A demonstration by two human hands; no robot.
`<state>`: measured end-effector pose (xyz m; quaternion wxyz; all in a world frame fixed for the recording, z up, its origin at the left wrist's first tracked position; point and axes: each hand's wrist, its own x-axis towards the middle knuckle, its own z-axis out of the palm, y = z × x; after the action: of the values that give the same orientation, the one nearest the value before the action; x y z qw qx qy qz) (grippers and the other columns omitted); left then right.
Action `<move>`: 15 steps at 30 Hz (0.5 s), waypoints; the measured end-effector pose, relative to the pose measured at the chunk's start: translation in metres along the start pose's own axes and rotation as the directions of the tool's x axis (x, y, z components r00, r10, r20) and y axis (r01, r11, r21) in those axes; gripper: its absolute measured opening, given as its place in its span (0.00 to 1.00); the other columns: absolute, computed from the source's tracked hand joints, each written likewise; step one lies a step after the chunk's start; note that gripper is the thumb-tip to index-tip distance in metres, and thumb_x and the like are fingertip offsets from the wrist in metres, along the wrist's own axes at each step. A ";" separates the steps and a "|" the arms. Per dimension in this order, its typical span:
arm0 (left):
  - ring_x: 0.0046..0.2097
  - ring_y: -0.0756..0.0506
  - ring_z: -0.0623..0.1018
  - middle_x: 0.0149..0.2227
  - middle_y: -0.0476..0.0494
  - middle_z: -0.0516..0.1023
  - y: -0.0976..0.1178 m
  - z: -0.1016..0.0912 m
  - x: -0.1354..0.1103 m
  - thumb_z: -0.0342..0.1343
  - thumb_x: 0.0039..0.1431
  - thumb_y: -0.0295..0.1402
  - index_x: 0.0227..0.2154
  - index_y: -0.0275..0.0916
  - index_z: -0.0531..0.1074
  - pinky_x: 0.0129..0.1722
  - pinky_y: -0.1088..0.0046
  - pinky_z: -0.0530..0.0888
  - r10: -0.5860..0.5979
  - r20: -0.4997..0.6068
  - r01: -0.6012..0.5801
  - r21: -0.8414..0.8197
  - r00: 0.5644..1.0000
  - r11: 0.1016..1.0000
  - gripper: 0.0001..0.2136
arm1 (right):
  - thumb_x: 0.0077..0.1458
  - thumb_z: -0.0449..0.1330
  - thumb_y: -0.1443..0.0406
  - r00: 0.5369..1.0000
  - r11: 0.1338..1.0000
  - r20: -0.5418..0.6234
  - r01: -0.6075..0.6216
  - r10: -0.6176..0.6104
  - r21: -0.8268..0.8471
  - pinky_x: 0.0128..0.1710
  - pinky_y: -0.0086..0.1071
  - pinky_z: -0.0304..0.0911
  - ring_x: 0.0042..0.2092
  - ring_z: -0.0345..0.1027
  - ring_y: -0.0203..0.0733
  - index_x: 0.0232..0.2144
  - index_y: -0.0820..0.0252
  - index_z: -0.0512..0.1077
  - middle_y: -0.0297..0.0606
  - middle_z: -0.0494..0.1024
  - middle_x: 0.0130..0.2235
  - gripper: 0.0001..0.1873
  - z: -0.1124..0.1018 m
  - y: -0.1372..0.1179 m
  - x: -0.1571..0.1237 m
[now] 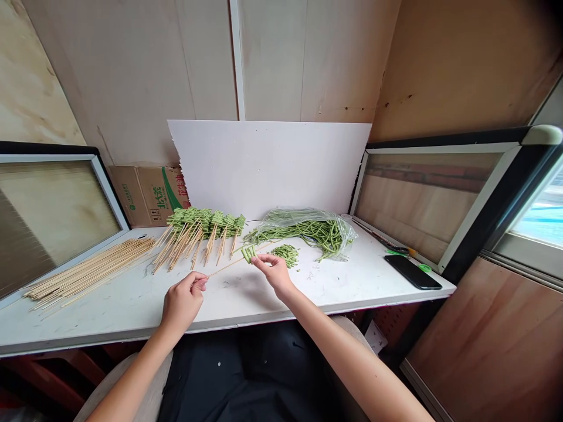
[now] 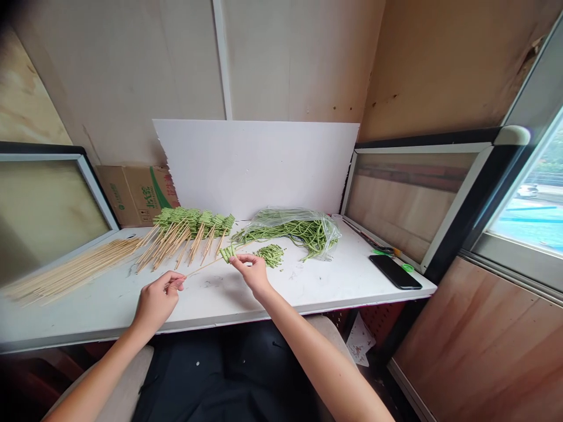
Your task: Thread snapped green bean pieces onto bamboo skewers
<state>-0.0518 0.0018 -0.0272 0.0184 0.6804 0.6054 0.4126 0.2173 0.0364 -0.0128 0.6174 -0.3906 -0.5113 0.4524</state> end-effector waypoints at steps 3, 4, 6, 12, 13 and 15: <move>0.34 0.44 0.82 0.32 0.48 0.84 -0.006 0.006 -0.001 0.49 0.65 0.35 0.36 0.44 0.77 0.35 0.73 0.71 0.001 0.018 -0.001 0.020 1.000 1.000 0.10 | 0.45 0.76 0.47 1.000 0.999 -0.010 -0.023 0.023 -0.036 0.52 0.43 0.65 0.47 0.76 0.54 0.29 0.54 0.85 0.42 0.86 0.39 0.18 -0.001 0.004 -0.001; 0.34 0.44 0.82 0.32 0.48 0.84 -0.009 0.007 -0.001 0.50 0.64 0.35 0.36 0.45 0.77 0.35 0.73 0.71 0.001 0.023 -0.002 0.025 1.000 1.000 0.10 | 0.45 0.76 0.47 1.000 0.999 0.000 -0.025 0.025 -0.048 0.51 0.43 0.65 0.47 0.76 0.54 0.29 0.55 0.86 0.42 0.86 0.39 0.19 -0.002 0.005 0.000; 0.34 0.43 0.83 0.31 0.48 0.85 -0.015 0.010 -0.001 0.49 0.63 0.35 0.36 0.45 0.77 0.35 0.72 0.71 -0.005 0.033 0.004 0.036 0.999 0.999 0.10 | 0.46 0.75 0.46 1.000 0.997 0.013 -0.017 0.018 -0.082 0.50 0.41 0.66 0.45 0.76 0.52 0.30 0.55 0.86 0.42 0.86 0.38 0.20 -0.006 0.006 0.004; 0.34 0.43 0.83 0.34 0.48 0.86 -0.033 0.017 0.002 0.49 0.63 0.36 0.37 0.45 0.77 0.32 0.74 0.71 -0.058 0.079 0.052 0.074 0.995 0.996 0.11 | 0.57 0.60 0.42 0.980 0.997 -0.188 -0.071 0.064 -0.029 0.32 0.32 0.61 0.37 0.72 0.44 0.39 0.62 0.85 0.45 0.83 0.38 0.30 -0.053 0.000 0.040; 0.34 0.44 0.83 0.34 0.48 0.86 -0.035 0.019 0.002 0.49 0.64 0.37 0.38 0.44 0.77 0.32 0.74 0.71 -0.057 0.094 0.050 0.069 0.994 0.996 0.11 | 0.58 0.57 0.45 0.970 0.995 -0.238 -0.074 0.055 -0.073 0.31 0.31 0.60 0.37 0.72 0.43 0.44 0.63 0.84 0.45 0.83 0.38 0.30 -0.066 -0.002 0.050; 0.34 0.44 0.83 0.33 0.48 0.85 -0.041 0.024 0.000 0.48 0.65 0.38 0.38 0.44 0.77 0.34 0.74 0.73 -0.042 0.125 0.036 0.048 0.991 0.998 0.12 | 0.59 0.54 0.51 0.939 0.937 -0.342 -0.143 0.027 -0.320 0.31 0.31 0.62 0.35 0.72 0.41 0.50 0.62 0.82 0.44 0.84 0.40 0.29 -0.094 -0.006 0.074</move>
<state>-0.0704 0.0240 -0.0647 0.0492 0.6933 0.6256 0.3544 0.3158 0.1034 -0.0030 0.5975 -0.5840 -0.4526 0.3117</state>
